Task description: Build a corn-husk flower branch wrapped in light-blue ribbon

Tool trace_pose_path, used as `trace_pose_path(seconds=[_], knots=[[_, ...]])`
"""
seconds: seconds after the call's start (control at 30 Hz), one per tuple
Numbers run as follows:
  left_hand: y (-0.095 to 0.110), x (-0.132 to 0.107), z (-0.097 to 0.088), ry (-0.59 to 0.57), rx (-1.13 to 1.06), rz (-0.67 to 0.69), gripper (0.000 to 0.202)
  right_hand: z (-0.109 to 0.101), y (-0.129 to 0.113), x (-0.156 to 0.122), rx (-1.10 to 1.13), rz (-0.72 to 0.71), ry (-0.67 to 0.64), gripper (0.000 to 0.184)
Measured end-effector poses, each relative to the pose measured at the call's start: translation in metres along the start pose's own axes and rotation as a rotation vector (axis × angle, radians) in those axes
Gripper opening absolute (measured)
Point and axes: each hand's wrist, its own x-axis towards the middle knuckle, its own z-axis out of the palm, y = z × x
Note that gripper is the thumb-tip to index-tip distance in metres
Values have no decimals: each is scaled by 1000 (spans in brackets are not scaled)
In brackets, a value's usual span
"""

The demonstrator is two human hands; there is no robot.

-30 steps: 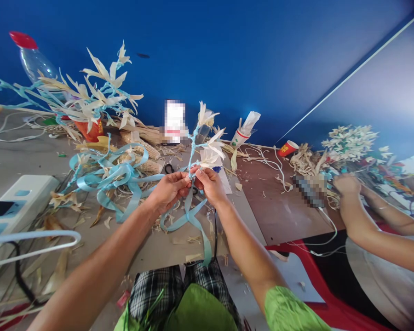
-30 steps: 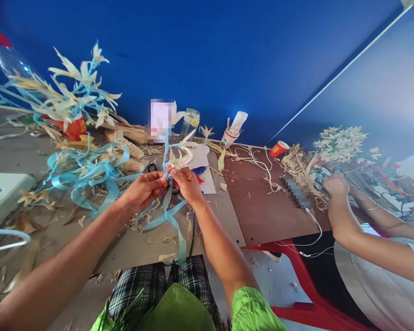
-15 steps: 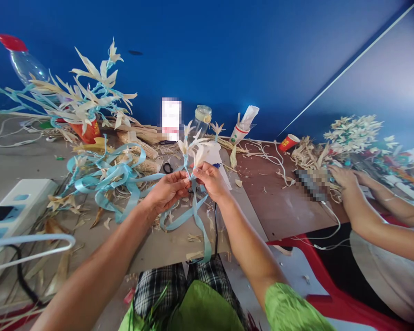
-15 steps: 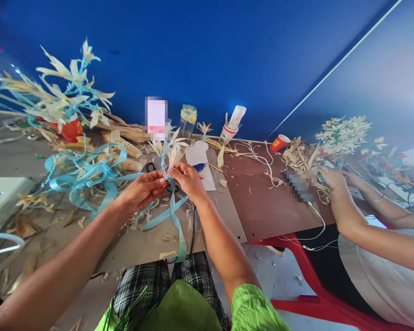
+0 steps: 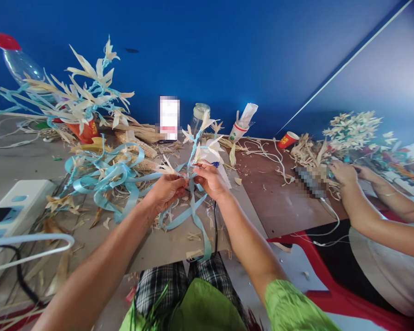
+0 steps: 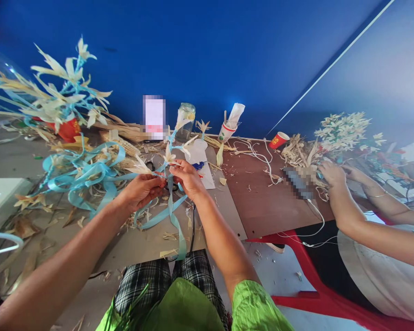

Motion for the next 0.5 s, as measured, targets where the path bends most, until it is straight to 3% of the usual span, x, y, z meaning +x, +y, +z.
trace_pose_path(seconds=[0.2,0.33,0.5], knots=[[2,0,-1,13,32,18,21,-4,2,-3,-190,-80,-3,15],[3,-1,-1,64,46,30,22,-5,1,-6,-381,-157,-26,16],[0,3,-3,68,79,34,19,-5,-1,-7,-359,-158,-56,17]])
